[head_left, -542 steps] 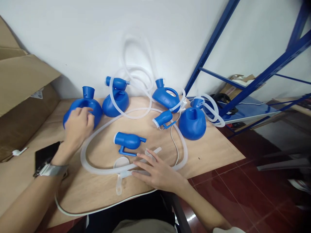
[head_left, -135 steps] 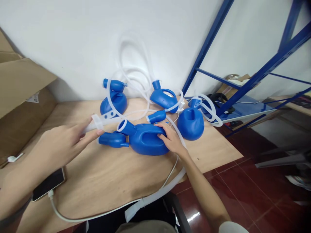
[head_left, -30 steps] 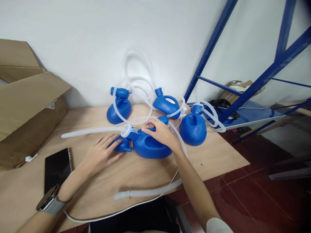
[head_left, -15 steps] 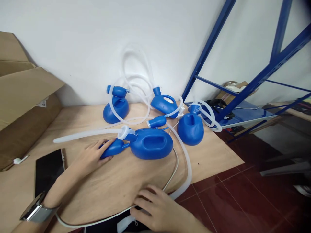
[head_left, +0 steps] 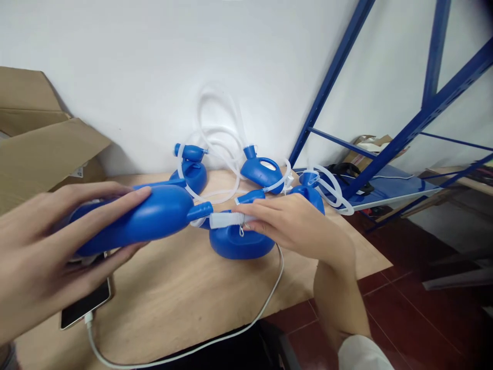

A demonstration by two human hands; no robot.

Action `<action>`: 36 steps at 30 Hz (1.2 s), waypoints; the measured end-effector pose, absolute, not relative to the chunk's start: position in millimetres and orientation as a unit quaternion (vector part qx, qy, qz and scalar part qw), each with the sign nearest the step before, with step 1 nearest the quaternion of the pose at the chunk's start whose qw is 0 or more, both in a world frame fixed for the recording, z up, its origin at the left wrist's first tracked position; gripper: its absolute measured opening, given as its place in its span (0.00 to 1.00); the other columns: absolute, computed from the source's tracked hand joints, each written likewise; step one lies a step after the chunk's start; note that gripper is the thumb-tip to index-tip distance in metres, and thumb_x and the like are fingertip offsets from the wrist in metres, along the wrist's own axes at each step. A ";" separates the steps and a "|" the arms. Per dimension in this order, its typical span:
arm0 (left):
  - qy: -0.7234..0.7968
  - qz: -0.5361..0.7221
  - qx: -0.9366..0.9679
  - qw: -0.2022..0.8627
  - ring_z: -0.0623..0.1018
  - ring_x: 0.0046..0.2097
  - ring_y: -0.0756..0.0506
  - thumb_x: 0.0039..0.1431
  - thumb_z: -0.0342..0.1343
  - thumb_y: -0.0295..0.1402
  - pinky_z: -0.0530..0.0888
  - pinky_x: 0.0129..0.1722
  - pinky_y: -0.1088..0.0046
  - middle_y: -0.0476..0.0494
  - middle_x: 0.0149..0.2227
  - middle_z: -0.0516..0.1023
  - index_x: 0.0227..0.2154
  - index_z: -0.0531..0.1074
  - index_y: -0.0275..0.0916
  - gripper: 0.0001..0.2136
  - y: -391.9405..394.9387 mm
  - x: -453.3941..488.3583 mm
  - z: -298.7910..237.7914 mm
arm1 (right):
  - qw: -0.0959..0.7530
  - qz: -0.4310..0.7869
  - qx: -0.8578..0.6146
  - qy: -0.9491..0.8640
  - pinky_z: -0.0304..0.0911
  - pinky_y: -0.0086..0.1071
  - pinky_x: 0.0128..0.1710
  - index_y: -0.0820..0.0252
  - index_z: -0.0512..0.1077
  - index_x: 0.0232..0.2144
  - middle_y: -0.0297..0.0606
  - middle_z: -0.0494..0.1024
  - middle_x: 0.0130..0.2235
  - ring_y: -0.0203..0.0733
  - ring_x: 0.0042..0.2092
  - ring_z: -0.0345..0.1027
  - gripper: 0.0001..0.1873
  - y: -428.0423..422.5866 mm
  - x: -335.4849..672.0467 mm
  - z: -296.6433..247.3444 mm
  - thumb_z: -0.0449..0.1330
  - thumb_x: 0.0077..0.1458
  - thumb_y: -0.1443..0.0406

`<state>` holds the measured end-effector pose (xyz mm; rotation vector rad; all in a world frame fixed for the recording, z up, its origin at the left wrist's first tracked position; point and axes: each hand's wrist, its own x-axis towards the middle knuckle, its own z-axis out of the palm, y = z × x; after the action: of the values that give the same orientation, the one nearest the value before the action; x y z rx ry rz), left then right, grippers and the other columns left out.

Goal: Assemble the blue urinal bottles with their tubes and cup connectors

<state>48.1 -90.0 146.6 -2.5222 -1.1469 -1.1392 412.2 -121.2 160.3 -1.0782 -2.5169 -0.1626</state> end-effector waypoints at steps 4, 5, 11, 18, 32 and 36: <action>-0.285 -0.349 -0.878 0.162 0.79 0.50 0.34 0.66 0.59 0.45 0.72 0.53 0.54 0.48 0.58 0.77 0.67 0.64 0.69 0.28 -70.8 65.4 160.4 | 0.195 0.012 -0.407 -0.892 0.72 0.36 0.47 0.56 0.73 0.61 0.40 0.84 0.53 0.45 0.50 0.80 0.19 -98.1 409.1 170.3 0.52 0.75 0.62; -0.263 -0.356 -0.882 0.160 0.79 0.49 0.36 0.67 0.58 0.43 0.73 0.50 0.57 0.48 0.57 0.76 0.68 0.63 0.69 0.28 -66.7 69.9 161.0 | 0.197 0.028 -0.407 -0.892 0.72 0.37 0.49 0.55 0.72 0.62 0.40 0.84 0.54 0.46 0.51 0.80 0.19 -94.3 410.1 169.8 0.52 0.74 0.62; -0.275 -0.401 -0.859 0.162 0.78 0.50 0.38 0.67 0.61 0.42 0.73 0.52 0.58 0.47 0.57 0.75 0.67 0.64 0.69 0.28 -46.2 77.5 156.5 | 0.238 0.058 -0.419 -0.875 0.74 0.39 0.53 0.53 0.68 0.67 0.40 0.82 0.57 0.46 0.54 0.79 0.24 -73.4 427.4 161.2 0.51 0.73 0.65; -0.276 -0.393 -0.861 0.168 0.77 0.54 0.34 0.66 0.63 0.40 0.75 0.55 0.50 0.46 0.58 0.75 0.67 0.64 0.69 0.29 -36.6 79.9 149.3 | 0.216 0.086 -0.405 -0.884 0.75 0.41 0.50 0.53 0.67 0.68 0.41 0.85 0.50 0.47 0.47 0.81 0.25 -56.8 427.3 153.9 0.54 0.72 0.64; -0.276 -0.384 -0.863 0.179 0.75 0.58 0.36 0.69 0.60 0.39 0.76 0.59 0.50 0.48 0.60 0.73 0.69 0.61 0.68 0.29 -39.3 87.6 147.4 | 0.215 0.075 -0.393 -0.891 0.72 0.42 0.52 0.56 0.71 0.64 0.42 0.83 0.53 0.48 0.51 0.79 0.22 -52.3 425.1 150.8 0.52 0.72 0.64; -0.266 -0.390 -0.867 0.160 0.76 0.57 0.37 0.68 0.62 0.39 0.76 0.56 0.53 0.46 0.58 0.74 0.69 0.62 0.66 0.30 -41.7 91.5 148.5 | 0.201 0.020 -0.408 -0.890 0.70 0.36 0.42 0.56 0.69 0.66 0.44 0.82 0.52 0.45 0.45 0.77 0.23 -58.1 417.3 151.8 0.51 0.72 0.65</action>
<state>91.5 -41.7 148.5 -2.4775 -0.7599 -1.1132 417.3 -58.1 151.8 -1.1400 -2.4874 0.0566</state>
